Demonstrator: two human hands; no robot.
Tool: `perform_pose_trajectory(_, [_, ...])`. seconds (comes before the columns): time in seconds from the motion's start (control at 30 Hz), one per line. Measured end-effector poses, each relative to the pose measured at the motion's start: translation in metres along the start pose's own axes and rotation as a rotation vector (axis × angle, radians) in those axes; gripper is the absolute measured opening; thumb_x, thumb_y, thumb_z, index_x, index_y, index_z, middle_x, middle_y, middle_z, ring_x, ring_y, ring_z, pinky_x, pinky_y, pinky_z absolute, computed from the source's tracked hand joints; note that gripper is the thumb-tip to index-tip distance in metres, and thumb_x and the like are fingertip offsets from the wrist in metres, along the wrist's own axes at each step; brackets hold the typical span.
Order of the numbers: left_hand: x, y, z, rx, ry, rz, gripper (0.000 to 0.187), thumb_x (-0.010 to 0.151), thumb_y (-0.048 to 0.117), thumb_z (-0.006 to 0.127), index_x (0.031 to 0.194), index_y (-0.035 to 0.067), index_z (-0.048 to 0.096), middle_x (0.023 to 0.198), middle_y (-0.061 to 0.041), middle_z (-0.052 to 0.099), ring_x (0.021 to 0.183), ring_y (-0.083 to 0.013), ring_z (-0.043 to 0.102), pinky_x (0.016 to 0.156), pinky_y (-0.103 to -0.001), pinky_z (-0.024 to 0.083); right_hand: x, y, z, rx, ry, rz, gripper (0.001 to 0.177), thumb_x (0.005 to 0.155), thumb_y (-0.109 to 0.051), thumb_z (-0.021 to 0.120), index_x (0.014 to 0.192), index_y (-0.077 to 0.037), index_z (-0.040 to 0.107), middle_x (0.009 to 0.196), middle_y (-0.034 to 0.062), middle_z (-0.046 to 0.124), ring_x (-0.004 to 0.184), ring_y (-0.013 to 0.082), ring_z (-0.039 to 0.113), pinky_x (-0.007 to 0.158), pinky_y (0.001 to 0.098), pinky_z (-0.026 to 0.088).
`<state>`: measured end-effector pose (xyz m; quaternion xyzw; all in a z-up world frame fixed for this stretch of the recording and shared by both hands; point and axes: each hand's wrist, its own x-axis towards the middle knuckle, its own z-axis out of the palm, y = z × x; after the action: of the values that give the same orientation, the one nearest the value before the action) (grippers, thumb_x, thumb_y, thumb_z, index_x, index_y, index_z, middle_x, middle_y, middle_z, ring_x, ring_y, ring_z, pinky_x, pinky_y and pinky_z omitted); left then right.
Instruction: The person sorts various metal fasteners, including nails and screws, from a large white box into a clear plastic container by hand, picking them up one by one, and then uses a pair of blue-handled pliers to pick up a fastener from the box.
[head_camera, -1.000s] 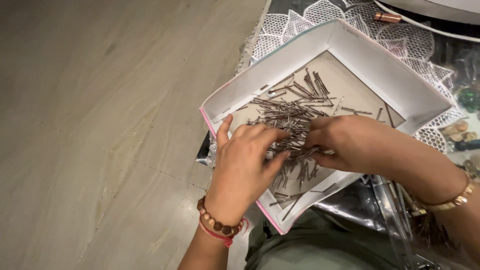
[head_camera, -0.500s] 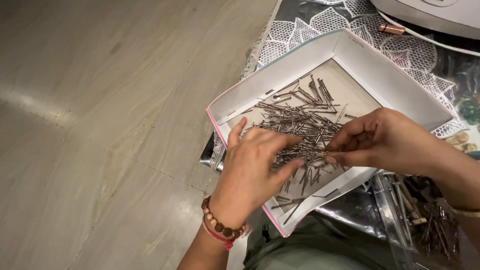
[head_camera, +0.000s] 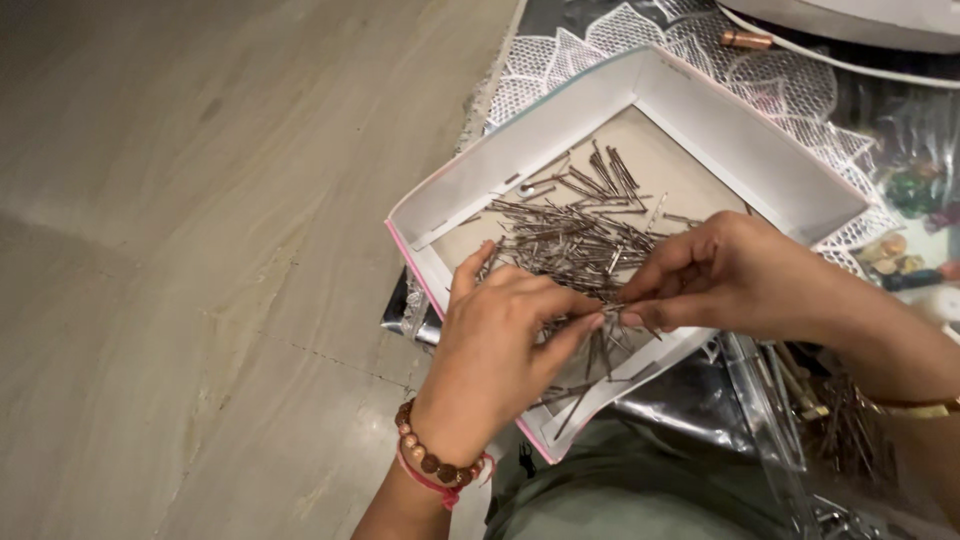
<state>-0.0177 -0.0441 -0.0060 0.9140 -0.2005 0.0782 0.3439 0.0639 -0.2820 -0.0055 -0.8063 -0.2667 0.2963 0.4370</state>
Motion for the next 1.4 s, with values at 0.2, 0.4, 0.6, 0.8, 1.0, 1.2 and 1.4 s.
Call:
perform_pose_trajectory(0.2, [0.001,0.002,0.000,0.010,-0.039,-0.042,0.018,0.092,0.032,0.070,0.092,0.017,0.081,0.078,0.000,0.073,0.087,-0.0213,0.067,0.117,-0.052,0.027,-0.005,-0.009,0.004,-0.090,0.034,0.260,0.021,0.080,-0.021,0.082,0.099,-0.012,0.083,0.082,0.0054,0.081,0.072,0.0150,0.079,0.069,0.0253,0.063])
perform_pose_trajectory(0.4, [0.001,0.003,-0.003,-0.011,0.007,-0.032,0.020,0.094,0.030,0.068,0.090,0.013,0.079,0.079,-0.001,0.072,0.085,-0.0230,0.066,0.115,-0.051,0.030,-0.009,-0.008,0.001,-0.066,0.078,0.243,0.025,0.078,-0.018,0.082,0.103,-0.012,0.083,0.085,0.0051,0.081,0.076,0.0150,0.079,0.072,0.0276,0.064])
perform_pose_trajectory(0.6, [0.001,0.003,-0.001,-0.003,0.043,-0.037,0.024,0.098,0.030,0.064,0.093,0.009,0.076,0.081,-0.002,0.072,0.086,-0.0232,0.067,0.114,-0.049,0.033,-0.016,-0.008,-0.001,-0.046,0.143,0.090,0.025,0.077,-0.018,0.079,0.101,-0.009,0.080,0.090,0.0053,0.086,0.077,0.0133,0.084,0.074,0.0285,0.064])
perform_pose_trajectory(0.8, [0.000,0.011,-0.001,-0.064,0.085,0.005,0.022,0.099,0.027,0.064,0.097,0.008,0.075,0.088,-0.003,0.072,0.090,-0.0230,0.067,0.114,-0.048,0.035,-0.022,-0.005,0.002,0.038,0.152,-0.028,0.030,0.078,-0.010,0.076,0.108,-0.007,0.076,0.090,0.0051,0.084,0.084,0.0126,0.082,0.081,0.0296,0.062])
perform_pose_trajectory(1.0, [-0.001,0.029,-0.007,-0.187,0.096,-0.015,0.018,0.093,0.023,0.071,0.100,0.008,0.077,0.088,-0.006,0.061,0.089,-0.0242,0.061,0.081,-0.037,0.048,-0.043,-0.005,0.001,0.124,0.204,-0.150,0.045,0.088,-0.010,0.077,0.131,-0.006,0.066,0.087,0.0031,0.080,0.081,0.0112,0.076,0.071,0.0256,0.063])
perform_pose_trajectory(1.2, [-0.002,0.051,0.001,-0.270,0.018,-0.002,0.021,0.086,0.015,0.076,0.106,0.011,0.080,0.083,-0.006,0.059,0.080,-0.0221,0.061,0.069,-0.035,0.050,-0.113,0.011,0.003,0.035,0.356,0.345,0.041,0.081,-0.012,0.084,0.120,-0.010,0.072,0.083,0.0075,0.071,0.071,0.0188,0.068,0.062,0.0348,0.061])
perform_pose_trajectory(1.4, [-0.008,0.077,0.013,-0.319,-0.063,0.110,0.012,0.089,0.017,0.076,0.099,0.010,0.076,0.089,-0.003,0.070,0.085,-0.0212,0.065,0.075,-0.034,0.052,-0.197,0.068,0.022,0.034,0.536,0.419,0.052,0.081,-0.007,0.081,0.131,-0.008,0.066,0.098,0.0082,0.070,0.087,0.0204,0.074,0.080,0.0363,0.064])
